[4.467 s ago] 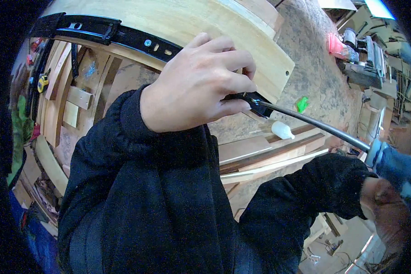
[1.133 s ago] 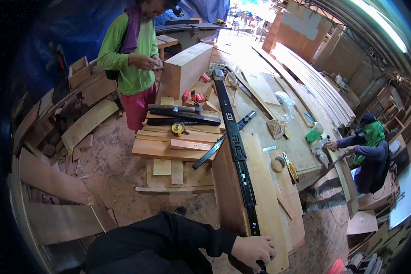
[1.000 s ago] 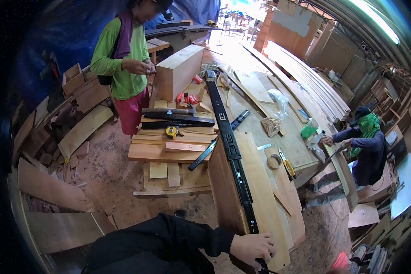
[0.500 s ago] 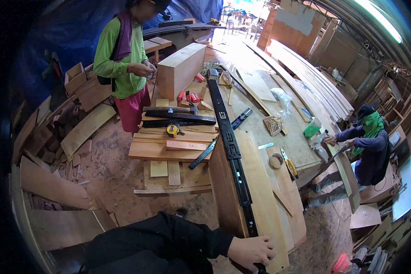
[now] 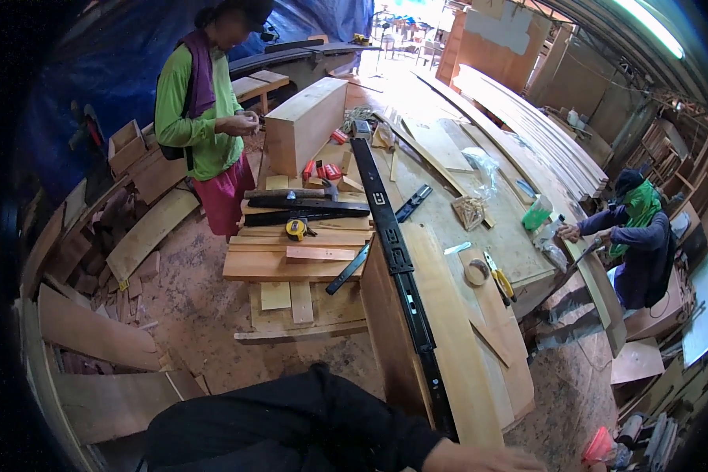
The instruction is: Measure and screw drawer slides onto wooden furniture panels using a screwdriver and level.
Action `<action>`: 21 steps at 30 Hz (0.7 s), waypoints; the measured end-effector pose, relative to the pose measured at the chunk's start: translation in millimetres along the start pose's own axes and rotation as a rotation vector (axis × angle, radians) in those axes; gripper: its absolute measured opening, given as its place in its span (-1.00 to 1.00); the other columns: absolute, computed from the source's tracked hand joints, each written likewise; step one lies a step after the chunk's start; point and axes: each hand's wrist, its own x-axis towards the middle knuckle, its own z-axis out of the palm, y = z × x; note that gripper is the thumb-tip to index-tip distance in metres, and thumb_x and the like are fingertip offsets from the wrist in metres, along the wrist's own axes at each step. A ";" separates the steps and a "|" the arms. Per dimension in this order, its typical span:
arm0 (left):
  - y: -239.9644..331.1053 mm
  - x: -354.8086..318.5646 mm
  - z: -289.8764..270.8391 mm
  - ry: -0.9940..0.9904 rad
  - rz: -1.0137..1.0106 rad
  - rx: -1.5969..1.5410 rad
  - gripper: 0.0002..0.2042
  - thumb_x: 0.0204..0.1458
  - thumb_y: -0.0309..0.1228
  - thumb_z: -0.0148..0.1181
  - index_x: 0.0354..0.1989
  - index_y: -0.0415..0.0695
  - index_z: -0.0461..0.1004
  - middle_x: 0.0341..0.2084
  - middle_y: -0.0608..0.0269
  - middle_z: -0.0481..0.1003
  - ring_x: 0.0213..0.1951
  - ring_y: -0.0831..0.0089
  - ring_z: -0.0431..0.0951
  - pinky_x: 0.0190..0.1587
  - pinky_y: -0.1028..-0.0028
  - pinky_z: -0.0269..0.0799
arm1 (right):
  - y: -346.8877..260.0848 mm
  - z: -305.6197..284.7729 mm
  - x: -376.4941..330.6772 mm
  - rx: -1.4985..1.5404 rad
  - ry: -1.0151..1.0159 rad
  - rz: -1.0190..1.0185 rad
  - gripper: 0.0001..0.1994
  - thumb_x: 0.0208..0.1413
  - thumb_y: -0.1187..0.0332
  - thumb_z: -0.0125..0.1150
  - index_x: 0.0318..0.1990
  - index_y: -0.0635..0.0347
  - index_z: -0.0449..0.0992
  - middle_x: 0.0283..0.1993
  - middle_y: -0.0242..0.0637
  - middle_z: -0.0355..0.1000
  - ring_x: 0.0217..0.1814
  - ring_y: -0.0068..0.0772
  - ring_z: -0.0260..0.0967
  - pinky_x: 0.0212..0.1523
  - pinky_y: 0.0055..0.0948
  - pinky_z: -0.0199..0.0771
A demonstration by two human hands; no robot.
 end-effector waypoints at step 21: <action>-11.2 6.3 27.3 0.011 -0.138 -0.385 -0.65 0.25 -0.49 0.18 0.19 -0.21 0.35 -0.32 0.08 0.46 -0.28 0.37 0.43 -0.21 0.38 0.41 | 8.0 -12.2 -1.7 -0.180 0.051 -0.192 -0.58 0.18 0.49 0.14 0.21 0.16 0.40 0.00 -0.05 0.45 -0.03 0.11 0.45 -0.15 -0.13 0.49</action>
